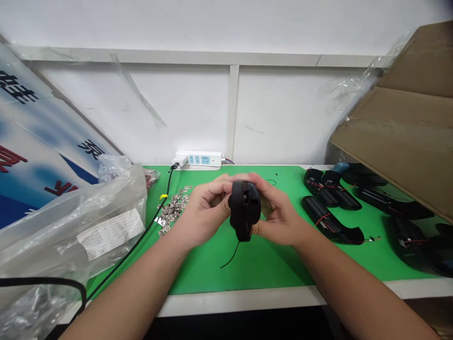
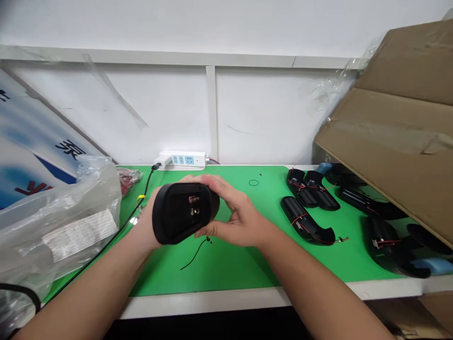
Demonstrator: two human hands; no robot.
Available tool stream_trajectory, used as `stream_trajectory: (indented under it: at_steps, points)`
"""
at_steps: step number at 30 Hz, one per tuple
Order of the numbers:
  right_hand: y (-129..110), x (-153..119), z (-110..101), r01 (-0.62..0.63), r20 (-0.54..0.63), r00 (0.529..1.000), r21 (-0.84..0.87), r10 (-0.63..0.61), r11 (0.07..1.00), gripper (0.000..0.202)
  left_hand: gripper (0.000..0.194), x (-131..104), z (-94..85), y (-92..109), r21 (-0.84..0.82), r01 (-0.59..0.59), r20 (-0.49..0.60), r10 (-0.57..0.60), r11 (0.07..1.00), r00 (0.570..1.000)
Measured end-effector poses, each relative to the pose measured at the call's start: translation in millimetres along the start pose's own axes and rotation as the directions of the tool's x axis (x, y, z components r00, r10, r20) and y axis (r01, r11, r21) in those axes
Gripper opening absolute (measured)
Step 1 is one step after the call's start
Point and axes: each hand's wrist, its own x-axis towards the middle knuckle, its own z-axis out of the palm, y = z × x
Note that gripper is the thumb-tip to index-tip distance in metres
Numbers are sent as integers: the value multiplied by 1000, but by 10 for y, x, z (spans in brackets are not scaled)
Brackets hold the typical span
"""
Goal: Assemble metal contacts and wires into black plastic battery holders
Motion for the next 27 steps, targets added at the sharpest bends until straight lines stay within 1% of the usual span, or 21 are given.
stream_trajectory:
  at_steps: [2, 4, 6, 8, 10, 13, 15, 17, 19, 22, 27]
  points:
    - [-35, -2, 2, -14, 4, 1000, -17, 14, 1000, 88, 22, 0, 7, -22, -70, -33, 22, 34, 997, 999]
    - [-85, -6, 8, -55, 10, 998, -21, 55, 998, 85, 17, -13, 14, -29, -108, -62, 28, 65, 992, 998]
    - [-139, -11, 27, -108, 6, 994, -18, 108, 994, 80, 11, -43, 27, -26, -107, -76, 3, 77, 991, 997]
    - [-180, -15, 55, -134, -16, 991, -13, 134, 991, 74, 6, -80, 51, -21, -77, -87, -51, 84, 993, 995]
    - [-200, -18, 82, -116, -41, 992, -12, 116, 993, 73, 7, -115, 85, -19, -50, -107, -105, 102, 993, 989]
    - [-204, -15, 104, -79, -53, 996, -37, 77, 996, 79, 8, -146, 143, -17, -45, -127, -171, 118, 991, 978]
    - [-210, -2, 106, -55, -51, 997, -68, 51, 996, 81, 9, -154, 175, -11, -58, -120, -204, 106, 991, 973]
    - [-226, 21, 105, -54, -58, 997, -99, 48, 994, 79, 9, -154, 192, -3, -94, -98, -211, 77, 991, 975]
    - [-249, 46, 100, -77, -67, 995, -108, 70, 991, 75, 9, -148, 186, -1, -132, -76, -183, 51, 988, 982]
    - [-270, 62, 81, -110, -57, 993, -81, 106, 991, 71, 10, -119, 131, -14, -137, -61, -115, 45, 989, 992]
    - [-251, 18, 46, -199, -29, 980, 0, 199, 980, 73, 20, -48, -68, -10, -124, -20, 65, 28, 992, 997]
